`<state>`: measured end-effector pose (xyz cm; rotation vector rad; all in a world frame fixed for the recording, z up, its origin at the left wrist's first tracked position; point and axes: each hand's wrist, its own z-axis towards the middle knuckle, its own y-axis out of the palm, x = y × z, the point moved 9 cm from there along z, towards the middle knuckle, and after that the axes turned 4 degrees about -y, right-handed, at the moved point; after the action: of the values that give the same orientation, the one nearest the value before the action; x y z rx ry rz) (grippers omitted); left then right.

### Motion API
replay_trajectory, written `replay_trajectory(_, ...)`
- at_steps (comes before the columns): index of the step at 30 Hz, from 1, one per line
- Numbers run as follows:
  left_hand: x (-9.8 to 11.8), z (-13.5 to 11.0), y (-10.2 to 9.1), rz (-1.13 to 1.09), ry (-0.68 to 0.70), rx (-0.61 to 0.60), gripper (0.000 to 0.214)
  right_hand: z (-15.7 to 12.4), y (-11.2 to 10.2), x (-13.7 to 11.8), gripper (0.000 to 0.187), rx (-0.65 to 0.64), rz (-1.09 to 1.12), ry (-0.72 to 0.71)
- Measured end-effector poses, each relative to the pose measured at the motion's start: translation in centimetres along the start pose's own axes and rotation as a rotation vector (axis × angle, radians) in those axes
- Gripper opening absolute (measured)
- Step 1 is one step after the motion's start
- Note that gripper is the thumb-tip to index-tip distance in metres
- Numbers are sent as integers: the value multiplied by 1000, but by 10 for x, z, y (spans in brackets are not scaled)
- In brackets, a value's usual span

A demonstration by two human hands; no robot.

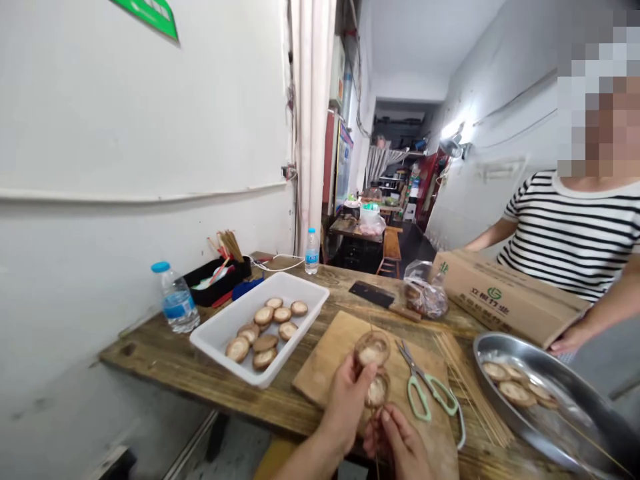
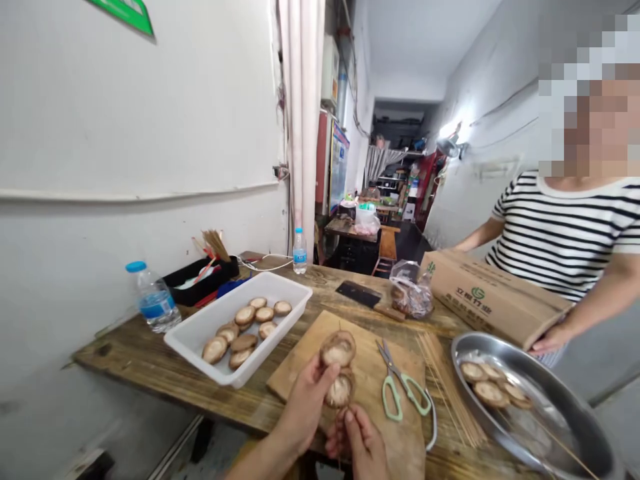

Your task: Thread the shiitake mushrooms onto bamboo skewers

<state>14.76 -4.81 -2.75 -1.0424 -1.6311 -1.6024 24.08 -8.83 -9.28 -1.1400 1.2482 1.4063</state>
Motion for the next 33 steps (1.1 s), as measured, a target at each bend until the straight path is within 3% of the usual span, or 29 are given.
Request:
replay_trajectory(4, 18, -18, 14, 112, 144, -47, 35, 4, -6, -17, 36, 25, -99, -100)
replay_trajectory(8, 31, -31, 23, 167, 211, -91, 36, -1, -11, -51, 31, 110, -365, -308)
replay_trajectory(11, 32, -28, 18, 93, 140, -84, 42, -13, -6, -69, 26, 117, -594, -478)
replay_trajectory(13, 28, -24, 14, -14, 33, -73, 35, -22, 2, -74, 26, 87, -737, -542)
replay_trajectory(18, 15, -33, 25, -318, -207, -190, 34, -40, 19, -89, 25, 59, -876, -600)
replay_trajectory(20, 9, -40, 24, -387, -249, -147, 35, -40, 26, -96, 23, 23, -882, -598)
replay_trajectory(24, 2, -47, 13, -367, -244, 30, 30, -39, 34, -98, 21, -20, -885, -554)
replay_trajectory(28, 4, -46, 9, -328, -218, 66, 30, -41, 37, -90, 26, -23, -882, -551)
replay_trajectory(33, 12, -52, 10, -354, -232, 87, 30, -53, 34, -86, 34, 151, -986, -635)
